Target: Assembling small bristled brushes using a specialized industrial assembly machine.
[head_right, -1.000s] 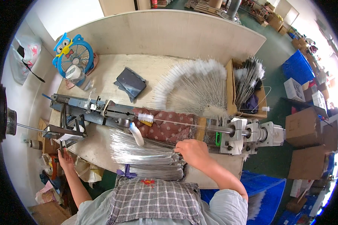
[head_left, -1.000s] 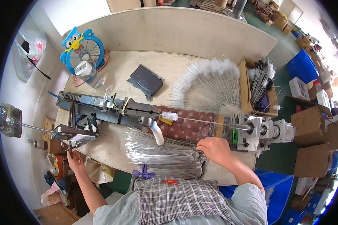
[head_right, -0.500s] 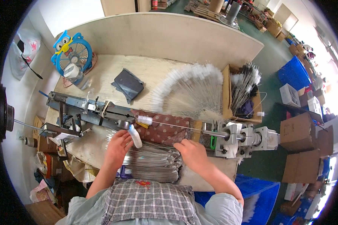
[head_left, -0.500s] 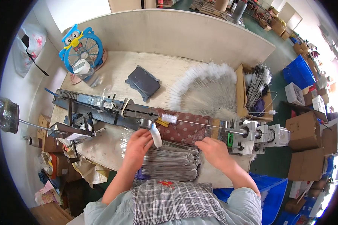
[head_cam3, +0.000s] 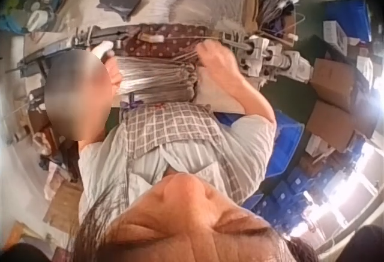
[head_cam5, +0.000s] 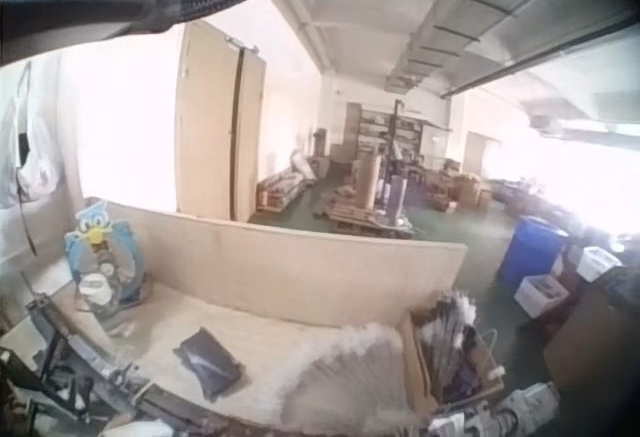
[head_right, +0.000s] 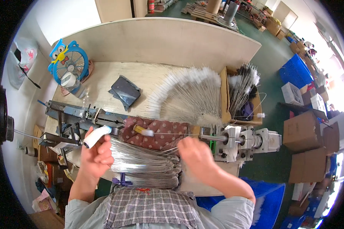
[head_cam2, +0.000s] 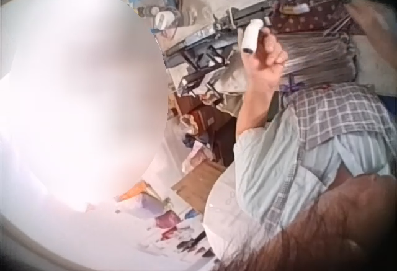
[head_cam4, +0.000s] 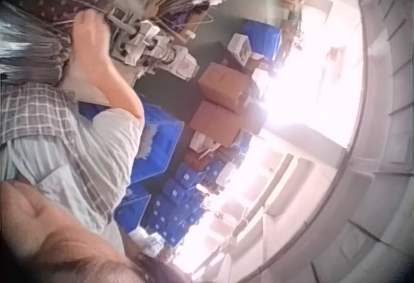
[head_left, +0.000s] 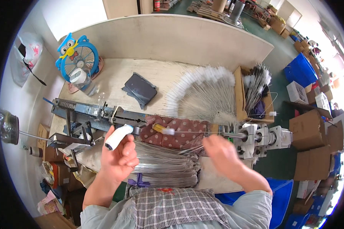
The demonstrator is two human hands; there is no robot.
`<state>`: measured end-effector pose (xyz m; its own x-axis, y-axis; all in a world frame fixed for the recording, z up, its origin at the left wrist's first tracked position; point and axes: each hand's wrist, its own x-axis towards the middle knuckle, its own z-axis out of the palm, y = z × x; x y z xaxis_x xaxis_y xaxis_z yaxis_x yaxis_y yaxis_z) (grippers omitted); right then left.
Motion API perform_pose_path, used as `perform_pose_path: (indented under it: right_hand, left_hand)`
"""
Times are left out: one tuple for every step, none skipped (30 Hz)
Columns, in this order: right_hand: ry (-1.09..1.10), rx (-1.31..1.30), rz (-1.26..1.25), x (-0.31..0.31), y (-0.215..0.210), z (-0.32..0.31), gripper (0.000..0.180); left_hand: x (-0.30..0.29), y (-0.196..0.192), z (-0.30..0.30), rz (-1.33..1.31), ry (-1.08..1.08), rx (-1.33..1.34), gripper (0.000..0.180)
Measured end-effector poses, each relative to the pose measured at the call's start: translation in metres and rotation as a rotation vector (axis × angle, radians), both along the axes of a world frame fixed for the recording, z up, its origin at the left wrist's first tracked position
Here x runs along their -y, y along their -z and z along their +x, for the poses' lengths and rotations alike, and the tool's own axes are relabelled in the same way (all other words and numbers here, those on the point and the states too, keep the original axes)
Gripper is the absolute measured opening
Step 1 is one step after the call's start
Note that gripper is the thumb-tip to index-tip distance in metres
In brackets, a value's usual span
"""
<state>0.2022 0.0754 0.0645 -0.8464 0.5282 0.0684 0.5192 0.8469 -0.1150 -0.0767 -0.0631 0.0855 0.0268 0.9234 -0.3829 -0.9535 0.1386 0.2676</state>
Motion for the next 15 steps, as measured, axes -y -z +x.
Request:
perform_pose_path:
  right_hand:
    - [0.018, -0.040, 0.041, -0.009, -0.016, 0.009, 0.022]
    - [0.036, -0.081, 0.199, -0.020, -0.030, 0.023, 0.019]
    - [0.136, -0.144, 0.249, -0.031, -0.033, 0.034, 0.024]
    - [0.197, -0.202, 0.280, -0.042, -0.042, 0.042, 0.024]
    - [0.267, -0.300, 0.210, -0.050, -0.047, 0.044, 0.022]
    - [0.345, -0.394, 0.145, -0.056, -0.053, 0.046, 0.019]
    - [0.348, -0.382, 0.157, -0.059, -0.052, 0.045, 0.019]
    - [0.328, -0.418, 0.104, -0.062, -0.046, 0.041, 0.017]
    - [0.310, -0.457, 0.054, -0.063, -0.040, 0.038, 0.015]
    - [0.320, -0.447, -0.001, -0.064, -0.033, 0.033, 0.015]
    - [0.284, -0.441, 0.012, -0.066, -0.025, 0.025, 0.014]
    - [0.284, -0.464, -0.076, -0.066, -0.018, 0.018, 0.015]
    - [0.277, -0.460, -0.096, -0.067, -0.012, 0.012, 0.015]
    - [0.270, -0.458, -0.116, -0.068, -0.007, 0.009, 0.016]
    - [0.265, -0.463, -0.111, -0.068, -0.001, 0.009, 0.016]
  left_hand:
    - [0.009, 0.006, 0.004, 0.005, 0.002, 0.009, 0.045]
    - [0.013, 0.015, 0.013, -0.082, -0.022, -0.076, 0.045]
    - [0.013, 0.022, 0.020, -0.175, -0.060, -0.170, 0.045]
    - [0.009, 0.023, 0.024, -0.169, -0.054, -0.157, 0.045]
    - [0.005, 0.025, 0.030, -0.169, 0.116, -0.312, 0.042]
    - [-0.001, 0.026, 0.039, -0.160, 0.293, -0.465, 0.039]
    - [-0.010, 0.025, 0.048, 0.011, 0.328, -0.622, 0.032]
    - [-0.023, 0.025, 0.059, 0.186, 0.356, -0.777, 0.026]
    - [-0.039, 0.026, 0.072, 0.331, 0.282, -1.209, 0.021]
    - [-0.058, 0.031, 0.084, 0.480, 0.183, -1.635, 0.019]
    - [-0.074, 0.038, 0.096, 0.494, 0.177, -1.631, 0.019]
    - [-0.089, 0.047, 0.106, 0.497, 0.115, -1.931, 0.016]
    - [-0.100, 0.058, 0.112, 0.484, 0.044, -2.233, 0.014]
    - [-0.109, 0.072, 0.113, 0.487, 0.035, -2.238, 0.014]
    - [-0.116, 0.086, 0.110, 0.455, 0.131, -2.391, 0.012]
